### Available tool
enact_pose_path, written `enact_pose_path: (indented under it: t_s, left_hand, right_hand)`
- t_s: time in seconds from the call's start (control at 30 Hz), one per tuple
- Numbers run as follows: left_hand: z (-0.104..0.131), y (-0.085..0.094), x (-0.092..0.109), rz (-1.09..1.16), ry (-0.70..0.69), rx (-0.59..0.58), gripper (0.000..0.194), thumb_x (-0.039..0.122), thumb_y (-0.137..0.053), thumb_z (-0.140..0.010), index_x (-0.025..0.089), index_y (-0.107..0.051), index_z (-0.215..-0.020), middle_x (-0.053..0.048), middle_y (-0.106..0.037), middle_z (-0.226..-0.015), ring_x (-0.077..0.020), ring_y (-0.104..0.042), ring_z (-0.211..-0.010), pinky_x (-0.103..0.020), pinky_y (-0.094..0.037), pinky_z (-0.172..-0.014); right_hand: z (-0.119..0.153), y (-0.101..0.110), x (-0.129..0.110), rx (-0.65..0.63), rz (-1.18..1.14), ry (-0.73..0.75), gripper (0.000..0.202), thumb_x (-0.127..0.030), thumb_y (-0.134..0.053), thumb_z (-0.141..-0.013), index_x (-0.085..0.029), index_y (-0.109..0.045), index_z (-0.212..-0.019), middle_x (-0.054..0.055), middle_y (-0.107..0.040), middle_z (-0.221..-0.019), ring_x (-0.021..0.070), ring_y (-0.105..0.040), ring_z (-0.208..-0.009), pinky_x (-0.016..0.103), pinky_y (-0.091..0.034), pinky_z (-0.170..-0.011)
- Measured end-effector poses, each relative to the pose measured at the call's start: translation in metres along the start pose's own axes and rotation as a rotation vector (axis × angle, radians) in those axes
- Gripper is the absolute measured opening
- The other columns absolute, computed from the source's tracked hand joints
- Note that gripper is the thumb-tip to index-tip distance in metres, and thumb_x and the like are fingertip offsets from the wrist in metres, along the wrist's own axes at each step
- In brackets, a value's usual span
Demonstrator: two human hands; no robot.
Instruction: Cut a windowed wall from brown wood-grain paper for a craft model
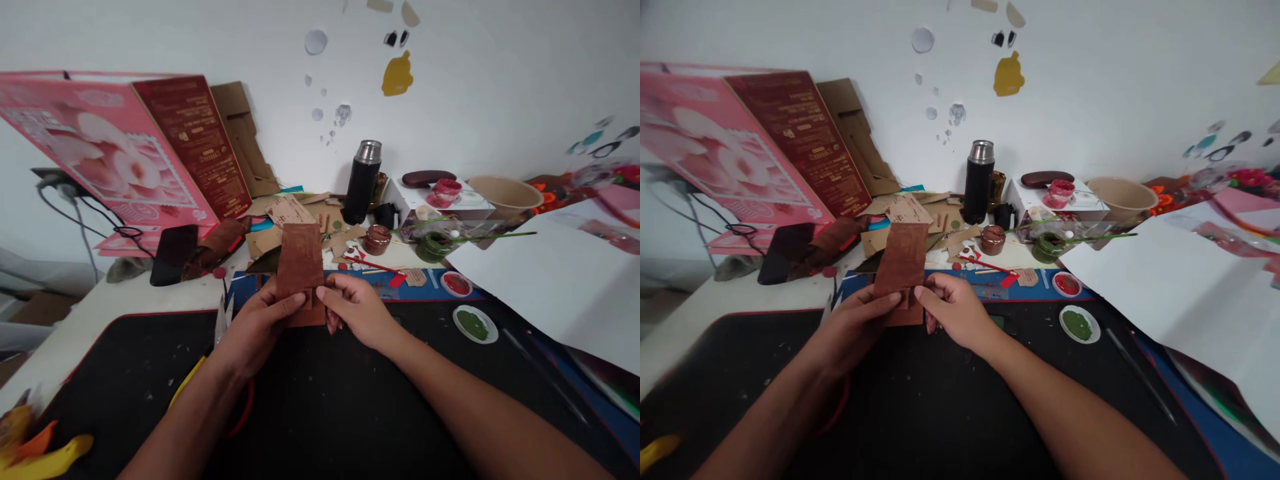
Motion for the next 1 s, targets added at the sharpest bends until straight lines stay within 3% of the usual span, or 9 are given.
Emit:
enact_pose_path:
  t_s: [0.13,0.33,0.5,0.77,1.0]
  left_hand:
    - [0.000,-0.003,0.001,0.016,0.005,-0.019,0.025,0.032,-0.091,-0.069,0.018,-0.079,-0.086,-0.004,-0.079,-0.087,-0.0208,-0.073,-0.086,-0.033,-0.054,-0.091]
    - [0.001,0.004,0.007,-0.194,-0.058,0.028,0.036,0.039,-0.088,-0.077,0.020,-0.078,-0.106,-0.005,-0.081,-0.097,-0.0226,-0.073,-0.091,-0.035,-0.054,-0.092]
    - [0.001,-0.001,0.004,-0.296,-0.039,-0.027,0.032,0.041,-0.086,-0.078,0.020,-0.079,-0.102,-0.006,-0.082,-0.095,-0.0237,-0.074,-0.089,-0.035,-0.055,-0.087]
    - [0.000,0.005,-0.009,-0.251,0.041,0.009,0.036,0.043,-0.087,-0.076,0.020,-0.078,-0.103,-0.009,-0.081,-0.103,-0.0257,-0.075,-0.092,-0.038,-0.056,-0.088]
    - [0.001,0.002,-0.004,-0.278,0.008,0.008,0.038,0.042,-0.089,-0.074,0.019,-0.079,-0.102,-0.007,-0.082,-0.099,-0.0256,-0.075,-0.091,-0.037,-0.055,-0.088]
  right_hand:
    - [0.000,-0.001,0.002,-0.013,-0.011,0.017,0.035,-0.056,-0.067,-0.093,-0.022,-0.060,-0.088,-0.008,-0.056,-0.050,0.0110,-0.053,-0.043,0.024,-0.038,-0.045]
    - [0.000,-0.001,-0.001,-0.013,-0.002,0.025,0.034,-0.055,-0.066,-0.093,-0.022,-0.060,-0.090,-0.006,-0.060,-0.055,0.0115,-0.057,-0.046,0.024,-0.038,-0.046]
    - [0.000,0.000,-0.004,-0.007,-0.013,0.044,0.034,-0.056,-0.067,-0.092,-0.023,-0.061,-0.096,-0.009,-0.054,-0.054,0.0108,-0.051,-0.043,0.025,-0.038,-0.044]
    - [0.001,0.003,-0.003,0.018,-0.018,0.042,0.031,-0.054,-0.067,-0.093,-0.024,-0.059,-0.090,-0.011,-0.049,-0.051,0.0091,-0.044,-0.040,0.025,-0.037,-0.043]
    - [0.000,0.000,-0.002,0.013,-0.064,0.027,0.033,-0.054,-0.070,-0.089,-0.022,-0.062,-0.094,-0.012,-0.045,-0.052,0.0078,-0.040,-0.037,0.024,-0.034,-0.039]
Point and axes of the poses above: each hand's wrist, its own z-axis away from the middle knuckle, its own y-axis out of the back of the hand, x = y × z, the point moved 10 cm from there along -z, towards the middle knuckle
